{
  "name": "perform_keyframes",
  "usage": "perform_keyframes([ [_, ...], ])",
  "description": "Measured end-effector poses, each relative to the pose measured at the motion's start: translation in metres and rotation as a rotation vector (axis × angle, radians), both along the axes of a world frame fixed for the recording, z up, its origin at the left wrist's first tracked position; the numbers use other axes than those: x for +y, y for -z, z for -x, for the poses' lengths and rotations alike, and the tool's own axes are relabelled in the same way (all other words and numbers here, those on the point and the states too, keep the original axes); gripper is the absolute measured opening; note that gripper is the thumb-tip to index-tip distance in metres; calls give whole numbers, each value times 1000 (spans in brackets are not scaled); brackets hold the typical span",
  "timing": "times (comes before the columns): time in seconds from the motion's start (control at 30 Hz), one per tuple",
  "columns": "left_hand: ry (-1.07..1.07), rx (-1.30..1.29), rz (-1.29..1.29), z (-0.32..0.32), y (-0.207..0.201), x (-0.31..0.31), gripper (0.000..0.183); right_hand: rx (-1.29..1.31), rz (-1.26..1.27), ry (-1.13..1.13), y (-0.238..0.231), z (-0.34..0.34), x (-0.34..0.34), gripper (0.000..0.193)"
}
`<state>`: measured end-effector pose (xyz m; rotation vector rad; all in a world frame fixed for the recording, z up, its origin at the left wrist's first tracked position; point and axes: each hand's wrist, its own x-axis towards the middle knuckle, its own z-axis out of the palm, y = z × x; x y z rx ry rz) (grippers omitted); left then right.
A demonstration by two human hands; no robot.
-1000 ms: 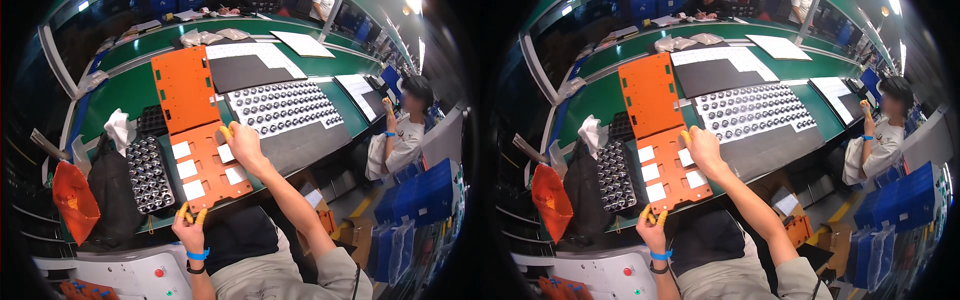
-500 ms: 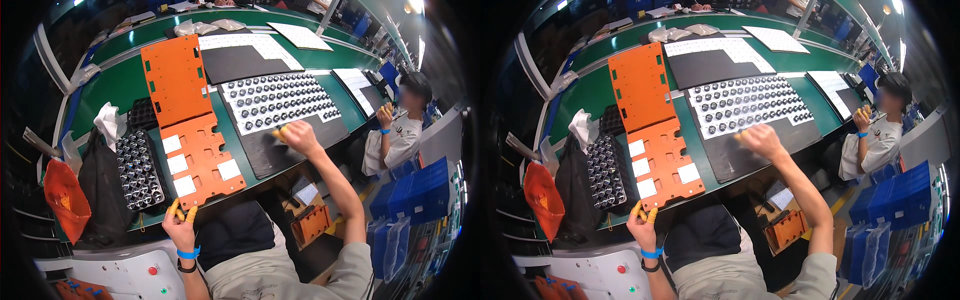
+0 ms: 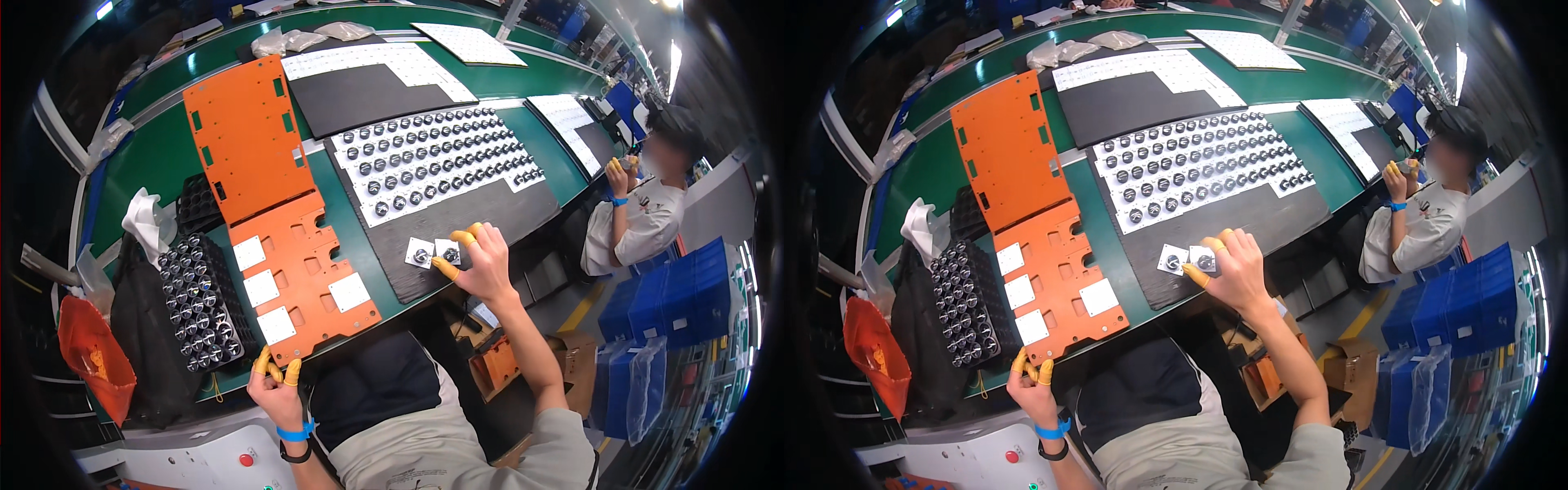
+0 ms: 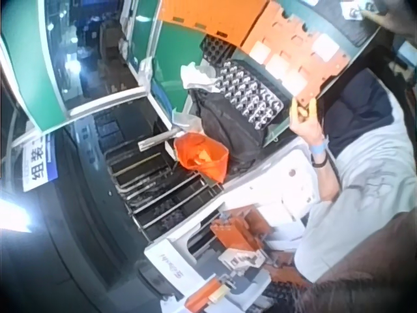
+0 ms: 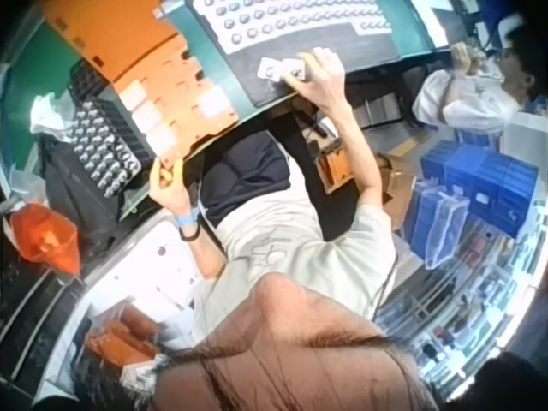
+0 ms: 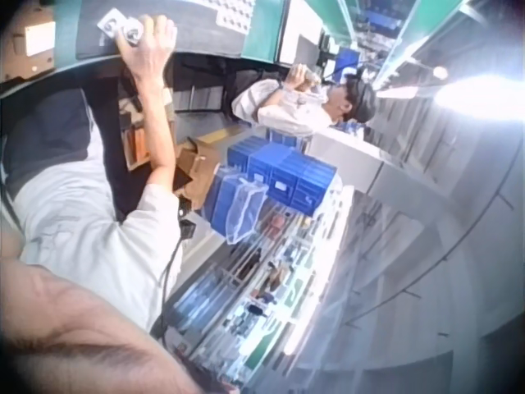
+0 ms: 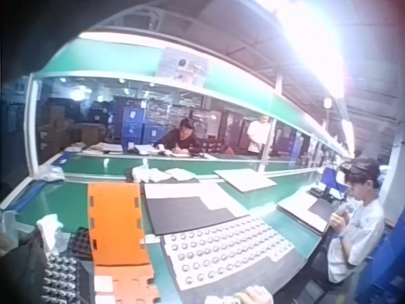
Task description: The person places small cylindrical components into an orange fixture, then uses a press machine to secure them. They repeat this process, picking components from a tray and placing them into the fixture before pressing.
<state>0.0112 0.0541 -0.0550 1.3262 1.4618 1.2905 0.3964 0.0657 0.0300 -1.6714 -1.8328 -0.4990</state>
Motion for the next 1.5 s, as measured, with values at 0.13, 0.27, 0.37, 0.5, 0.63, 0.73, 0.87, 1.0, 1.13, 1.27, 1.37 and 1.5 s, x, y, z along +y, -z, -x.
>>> perform_keyframes([
  [0.13, 7, -35, -6, -1, 2, 1, 53, 34, 255, 111, 12, -22, -11, 32],
  [0.27, 2, -34, 2, 2, 8, 0, 53, 51, 256, 232, 11, -55, -11, 28],
  [0.37, -13, -46, -14, -2, 5, 1, 51, 35, 202, 304, 10, -98, -6, 25],
  [0.5, -11, -37, -13, -5, 2, 2, 50, 23, 235, 294, 10, -146, 2, 27],
  [0.63, 10, -86, -33, -5, 3, 2, 51, -52, 229, 243, 12, -178, 16, 28],
  [0.73, 13, -60, -37, -4, 3, 1, 50, -98, 231, 232, 16, -192, 21, 29],
  [0.87, 11, -27, -48, -2, 6, 0, 51, -105, 244, 225, 16, -198, 27, 29],
  [1.0, -1, -26, -50, -4, 5, 0, 51, -134, 262, 236, 15, -203, 30, 26],
  [1.13, -4, 0, -46, -3, 7, 1, 51, -127, 263, 230, 15, -203, 32, 24],
  [1.27, -8, 15, -60, -3, 9, 1, 51, -126, 294, 253, 12, -201, 33, 24],
  [1.37, -4, 0, -71, -3, 10, 1, 52, -130, 297, 248, 12, -202, 35, 25],
  [1.5, -9, -18, -80, -5, 10, 1, 52, -165, 294, 246, 13, -206, 39, 28],
])
